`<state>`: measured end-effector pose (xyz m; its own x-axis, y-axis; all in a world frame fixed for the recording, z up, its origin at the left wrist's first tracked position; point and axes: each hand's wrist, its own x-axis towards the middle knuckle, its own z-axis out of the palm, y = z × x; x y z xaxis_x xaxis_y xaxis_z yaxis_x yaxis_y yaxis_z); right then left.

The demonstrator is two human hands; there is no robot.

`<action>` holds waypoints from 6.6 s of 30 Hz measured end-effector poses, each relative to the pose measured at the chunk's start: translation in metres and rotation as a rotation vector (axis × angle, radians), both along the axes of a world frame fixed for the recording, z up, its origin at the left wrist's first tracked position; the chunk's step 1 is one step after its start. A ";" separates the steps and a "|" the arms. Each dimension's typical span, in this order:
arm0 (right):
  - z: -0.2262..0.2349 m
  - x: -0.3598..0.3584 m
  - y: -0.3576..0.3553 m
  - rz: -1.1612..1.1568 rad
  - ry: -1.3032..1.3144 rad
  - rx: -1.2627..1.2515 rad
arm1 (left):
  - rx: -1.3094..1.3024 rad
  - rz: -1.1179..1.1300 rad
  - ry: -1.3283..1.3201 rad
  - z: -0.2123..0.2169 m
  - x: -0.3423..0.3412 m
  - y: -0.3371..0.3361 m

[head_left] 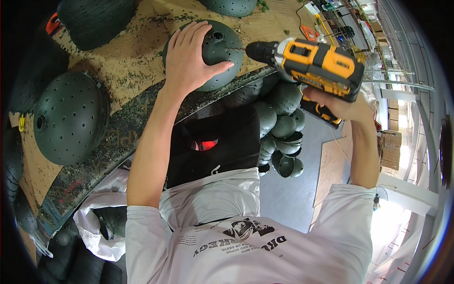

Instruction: Using a power drill to create ventilation or attachment holes in plastic helmet shells.

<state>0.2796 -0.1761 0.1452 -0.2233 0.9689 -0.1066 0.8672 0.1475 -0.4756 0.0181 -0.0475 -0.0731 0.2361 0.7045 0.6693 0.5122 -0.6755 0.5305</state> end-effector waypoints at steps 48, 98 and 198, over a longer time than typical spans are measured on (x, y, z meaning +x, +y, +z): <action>-0.254 -0.077 -0.169 -0.333 0.838 0.318 | -0.124 0.155 0.200 0.036 0.001 0.023; -0.232 -0.078 -0.101 -0.316 0.682 0.245 | -0.378 0.191 0.262 0.053 0.035 0.017; -0.262 -0.078 -0.229 -0.631 1.074 0.401 | -0.045 -0.074 0.219 0.072 0.019 0.038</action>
